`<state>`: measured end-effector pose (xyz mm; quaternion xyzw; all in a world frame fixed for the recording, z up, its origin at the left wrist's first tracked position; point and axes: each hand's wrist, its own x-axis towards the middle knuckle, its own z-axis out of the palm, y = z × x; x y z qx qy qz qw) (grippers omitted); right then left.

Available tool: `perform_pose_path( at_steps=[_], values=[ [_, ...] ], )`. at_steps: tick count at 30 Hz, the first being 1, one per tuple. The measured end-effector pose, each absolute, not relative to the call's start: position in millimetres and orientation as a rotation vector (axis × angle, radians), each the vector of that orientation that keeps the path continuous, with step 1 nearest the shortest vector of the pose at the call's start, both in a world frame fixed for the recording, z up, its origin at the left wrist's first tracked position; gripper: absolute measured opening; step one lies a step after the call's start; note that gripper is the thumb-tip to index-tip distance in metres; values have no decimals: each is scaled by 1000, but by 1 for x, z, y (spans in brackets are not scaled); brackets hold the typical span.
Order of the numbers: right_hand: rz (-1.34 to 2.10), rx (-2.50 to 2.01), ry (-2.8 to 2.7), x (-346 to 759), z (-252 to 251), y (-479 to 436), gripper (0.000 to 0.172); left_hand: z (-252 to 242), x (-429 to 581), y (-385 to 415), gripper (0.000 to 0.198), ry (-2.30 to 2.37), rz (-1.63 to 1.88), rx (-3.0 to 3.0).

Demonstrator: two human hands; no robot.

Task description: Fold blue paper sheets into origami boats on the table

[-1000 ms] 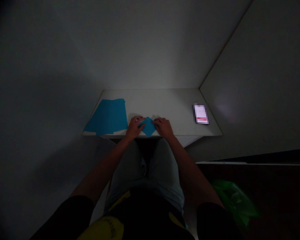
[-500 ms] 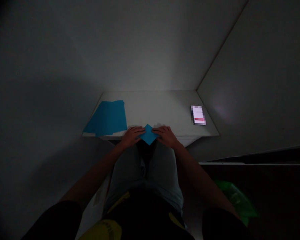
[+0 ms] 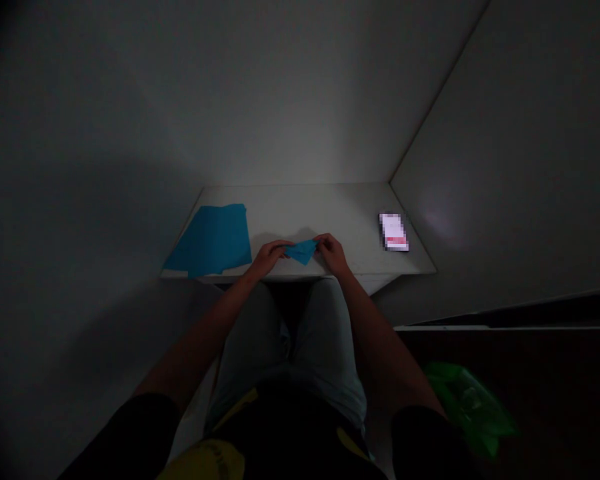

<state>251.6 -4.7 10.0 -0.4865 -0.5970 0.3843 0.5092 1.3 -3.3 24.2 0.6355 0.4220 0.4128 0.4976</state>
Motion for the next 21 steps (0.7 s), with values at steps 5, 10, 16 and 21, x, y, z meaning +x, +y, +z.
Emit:
perform_pose_path(
  at_steps=[5,10,16,21],
  values=[
    [967,-1209,-1469,253,2,-6,44,11,4,-7,36,1079,990,1528],
    [757,-1269,-1419,243,1,-10,37,-1,14,-4,44,1212,1082,1498],
    [853,-1268,-1506,212,-1,-16,61,-2,18,-8,35,1261,1163,1730],
    [852,-1363,-1591,204,-4,-14,68,-1,15,-11,43,1150,1015,1845]
  ],
)
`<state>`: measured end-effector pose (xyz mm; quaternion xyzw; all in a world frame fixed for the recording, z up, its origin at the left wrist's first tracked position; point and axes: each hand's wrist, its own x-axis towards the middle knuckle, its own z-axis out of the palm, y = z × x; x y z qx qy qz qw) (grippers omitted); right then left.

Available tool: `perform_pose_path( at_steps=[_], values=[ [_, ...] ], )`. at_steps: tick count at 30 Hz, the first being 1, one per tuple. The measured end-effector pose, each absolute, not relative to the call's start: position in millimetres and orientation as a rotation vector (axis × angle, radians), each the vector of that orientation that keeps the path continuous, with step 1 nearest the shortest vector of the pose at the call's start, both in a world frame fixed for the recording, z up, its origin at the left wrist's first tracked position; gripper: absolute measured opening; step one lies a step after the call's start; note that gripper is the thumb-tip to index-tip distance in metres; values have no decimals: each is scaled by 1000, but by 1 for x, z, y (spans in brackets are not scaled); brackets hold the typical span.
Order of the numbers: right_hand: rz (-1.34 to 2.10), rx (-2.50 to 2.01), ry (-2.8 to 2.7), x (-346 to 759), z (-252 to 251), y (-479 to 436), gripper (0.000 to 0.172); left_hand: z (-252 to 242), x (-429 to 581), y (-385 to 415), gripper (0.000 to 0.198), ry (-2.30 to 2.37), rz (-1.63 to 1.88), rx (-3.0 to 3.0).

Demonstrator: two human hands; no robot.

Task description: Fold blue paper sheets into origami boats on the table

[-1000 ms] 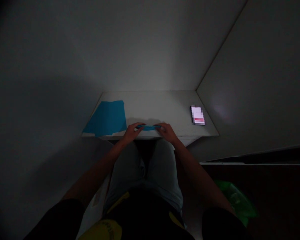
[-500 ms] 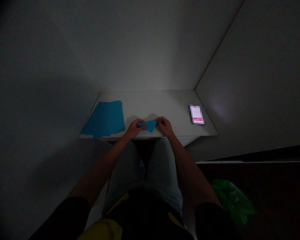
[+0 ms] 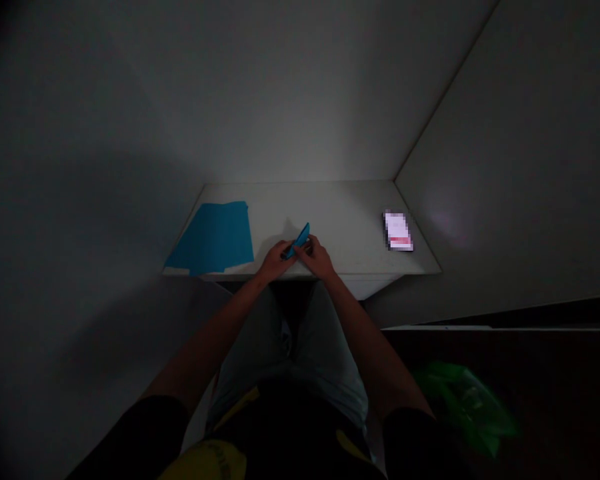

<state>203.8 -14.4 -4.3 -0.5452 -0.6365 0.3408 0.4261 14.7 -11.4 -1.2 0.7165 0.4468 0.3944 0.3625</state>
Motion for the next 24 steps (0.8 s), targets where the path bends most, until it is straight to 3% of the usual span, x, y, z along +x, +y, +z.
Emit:
perform_pose_path(
  at_steps=[4,12,19,24],
  values=[
    [879,-1348,-1673,210,-4,-16,62,-2,12,-13,53,1090,949,1832],
    [1008,-1218,-1781,221,2,-15,67,-6,7,-8,66,988,935,1713],
    [971,-1215,-1801,226,-2,-11,82,-8,3,-3,63,949,942,1698],
    [939,-1214,-1739,227,4,-17,74,-8,4,-2,55,1019,1076,1686]
  ],
)
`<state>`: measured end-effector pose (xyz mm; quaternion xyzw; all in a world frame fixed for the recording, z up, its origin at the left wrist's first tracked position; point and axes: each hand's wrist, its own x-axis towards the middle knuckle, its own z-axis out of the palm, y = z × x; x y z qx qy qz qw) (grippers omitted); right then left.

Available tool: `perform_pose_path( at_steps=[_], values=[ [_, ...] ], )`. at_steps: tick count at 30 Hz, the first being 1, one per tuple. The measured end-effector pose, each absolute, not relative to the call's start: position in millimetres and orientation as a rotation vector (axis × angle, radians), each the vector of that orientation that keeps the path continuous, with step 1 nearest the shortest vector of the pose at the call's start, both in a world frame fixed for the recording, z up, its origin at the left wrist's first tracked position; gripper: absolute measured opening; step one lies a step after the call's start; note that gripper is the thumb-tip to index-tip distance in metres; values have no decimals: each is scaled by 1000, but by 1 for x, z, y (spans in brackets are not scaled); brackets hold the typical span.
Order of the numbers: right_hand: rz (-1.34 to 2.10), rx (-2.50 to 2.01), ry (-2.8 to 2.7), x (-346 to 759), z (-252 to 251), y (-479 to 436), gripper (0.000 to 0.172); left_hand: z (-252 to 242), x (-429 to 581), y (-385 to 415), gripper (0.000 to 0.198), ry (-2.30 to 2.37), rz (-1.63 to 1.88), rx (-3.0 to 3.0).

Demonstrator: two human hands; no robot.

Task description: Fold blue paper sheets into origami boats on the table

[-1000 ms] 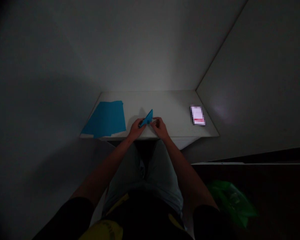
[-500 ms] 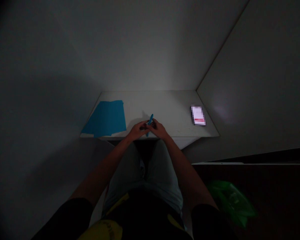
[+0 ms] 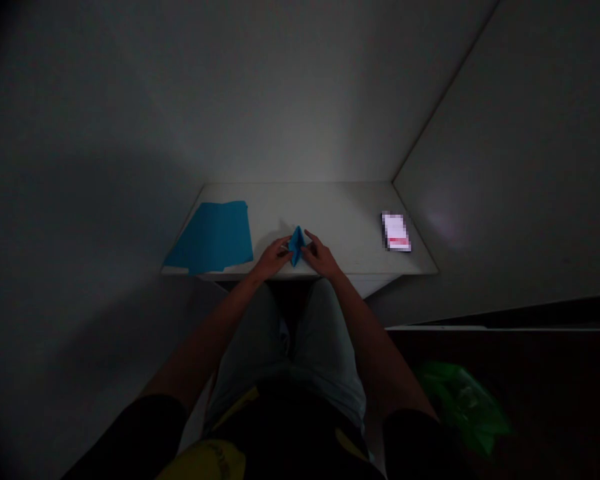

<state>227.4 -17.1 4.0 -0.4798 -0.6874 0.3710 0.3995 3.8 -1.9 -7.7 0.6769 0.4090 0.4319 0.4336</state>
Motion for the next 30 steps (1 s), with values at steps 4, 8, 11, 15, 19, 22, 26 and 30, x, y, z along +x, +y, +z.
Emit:
perform_pose_path(
  at_steps=[4,8,11,15,19,22,26,30],
  values=[
    [953,-1187,-1648,230,3,-17,55,-5,5,0,46,1085,1182,1634],
    [974,-1187,-1597,234,-2,-13,42,0,2,0,30,1098,1111,1535],
    [983,-1219,-1548,234,-4,-12,42,3,-1,-1,24,1065,1105,1530],
    [966,-1208,-1471,230,-5,-10,51,3,1,-3,31,1075,1089,1483],
    [1014,-1180,-1431,226,-7,-8,61,1,6,-3,49,1053,1163,1405],
    [1007,-1220,-1455,226,-5,-8,52,3,8,-2,37,1108,1117,1454],
    [994,-1228,-1432,228,0,-10,52,8,8,-2,38,1141,1094,1444],
    [993,-1193,-1355,230,3,-10,50,9,8,-3,40,1123,1175,1357]
  ],
)
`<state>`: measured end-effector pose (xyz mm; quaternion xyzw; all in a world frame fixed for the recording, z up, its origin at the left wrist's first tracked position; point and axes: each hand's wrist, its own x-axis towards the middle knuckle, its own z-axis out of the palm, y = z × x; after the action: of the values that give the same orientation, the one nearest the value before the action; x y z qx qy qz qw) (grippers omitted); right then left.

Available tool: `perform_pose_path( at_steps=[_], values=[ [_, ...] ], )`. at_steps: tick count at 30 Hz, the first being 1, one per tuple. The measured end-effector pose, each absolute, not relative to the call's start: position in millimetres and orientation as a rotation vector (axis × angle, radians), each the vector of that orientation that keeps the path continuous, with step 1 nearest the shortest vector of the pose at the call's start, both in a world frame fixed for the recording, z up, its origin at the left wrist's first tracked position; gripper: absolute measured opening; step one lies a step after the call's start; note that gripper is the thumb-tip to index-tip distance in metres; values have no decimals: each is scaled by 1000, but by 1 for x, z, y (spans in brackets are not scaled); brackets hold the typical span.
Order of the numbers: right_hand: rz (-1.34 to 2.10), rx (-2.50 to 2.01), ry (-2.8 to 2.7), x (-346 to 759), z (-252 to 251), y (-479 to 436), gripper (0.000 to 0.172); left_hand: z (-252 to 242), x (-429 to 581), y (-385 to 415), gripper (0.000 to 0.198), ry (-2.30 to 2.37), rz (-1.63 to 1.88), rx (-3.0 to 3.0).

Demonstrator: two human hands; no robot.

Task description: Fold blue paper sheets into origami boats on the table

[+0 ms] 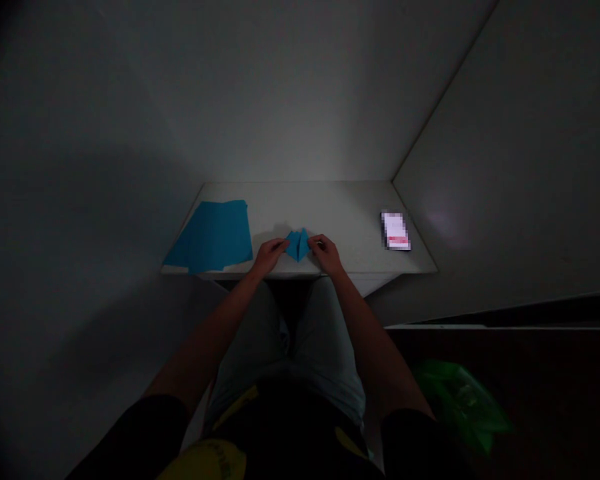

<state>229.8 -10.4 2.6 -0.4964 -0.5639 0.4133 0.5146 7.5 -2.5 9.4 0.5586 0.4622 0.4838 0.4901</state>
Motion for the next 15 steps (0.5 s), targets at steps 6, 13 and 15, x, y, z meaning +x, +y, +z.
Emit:
perform_pose_path(
  at_steps=[6,13,15],
  values=[
    [980,-1127,-1162,232,-4,-6,54,1,7,3,52,1118,1336,1177],
    [1072,-1177,-1114,233,-6,-5,60,-7,10,6,47,1157,1327,1055],
    [1078,-1200,-1120,232,-4,-7,61,-5,11,5,46,1162,1312,1090]
  ],
)
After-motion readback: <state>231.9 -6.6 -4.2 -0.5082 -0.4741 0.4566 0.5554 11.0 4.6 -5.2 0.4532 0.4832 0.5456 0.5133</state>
